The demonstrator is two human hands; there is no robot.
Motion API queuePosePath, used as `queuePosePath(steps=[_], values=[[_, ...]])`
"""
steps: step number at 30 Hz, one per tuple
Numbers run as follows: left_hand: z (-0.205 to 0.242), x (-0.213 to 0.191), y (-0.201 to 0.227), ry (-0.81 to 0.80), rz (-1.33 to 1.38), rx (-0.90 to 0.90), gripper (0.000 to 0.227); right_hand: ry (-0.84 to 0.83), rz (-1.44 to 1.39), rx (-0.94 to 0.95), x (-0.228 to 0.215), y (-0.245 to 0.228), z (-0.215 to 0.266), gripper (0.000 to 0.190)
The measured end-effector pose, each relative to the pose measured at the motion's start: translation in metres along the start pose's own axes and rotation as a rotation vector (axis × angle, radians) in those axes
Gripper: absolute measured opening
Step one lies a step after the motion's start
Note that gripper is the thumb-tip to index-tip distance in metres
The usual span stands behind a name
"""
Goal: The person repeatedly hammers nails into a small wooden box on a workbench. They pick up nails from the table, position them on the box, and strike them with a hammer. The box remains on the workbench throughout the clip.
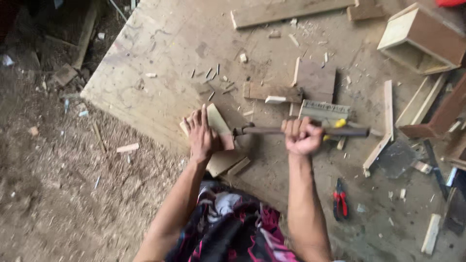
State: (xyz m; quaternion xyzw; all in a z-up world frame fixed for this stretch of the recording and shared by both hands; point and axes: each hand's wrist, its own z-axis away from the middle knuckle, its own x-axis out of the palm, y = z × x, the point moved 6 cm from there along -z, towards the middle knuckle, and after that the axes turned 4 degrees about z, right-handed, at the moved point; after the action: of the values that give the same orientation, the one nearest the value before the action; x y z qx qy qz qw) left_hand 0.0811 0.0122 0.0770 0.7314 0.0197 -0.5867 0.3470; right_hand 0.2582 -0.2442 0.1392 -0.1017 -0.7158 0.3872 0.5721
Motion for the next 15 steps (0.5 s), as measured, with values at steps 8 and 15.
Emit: queuePosePath(steps=[8, 15], values=[[-0.012, 0.007, 0.01, 0.035, -0.131, -0.007, 0.079, -0.206, 1.026, -0.239, 0.087, 0.056, 0.018, 0.034], [0.0, 0.009, 0.004, -0.04, -0.148, -0.054, 0.083, 0.294, -0.384, -0.049, -0.002, -0.003, -0.003, 0.047]])
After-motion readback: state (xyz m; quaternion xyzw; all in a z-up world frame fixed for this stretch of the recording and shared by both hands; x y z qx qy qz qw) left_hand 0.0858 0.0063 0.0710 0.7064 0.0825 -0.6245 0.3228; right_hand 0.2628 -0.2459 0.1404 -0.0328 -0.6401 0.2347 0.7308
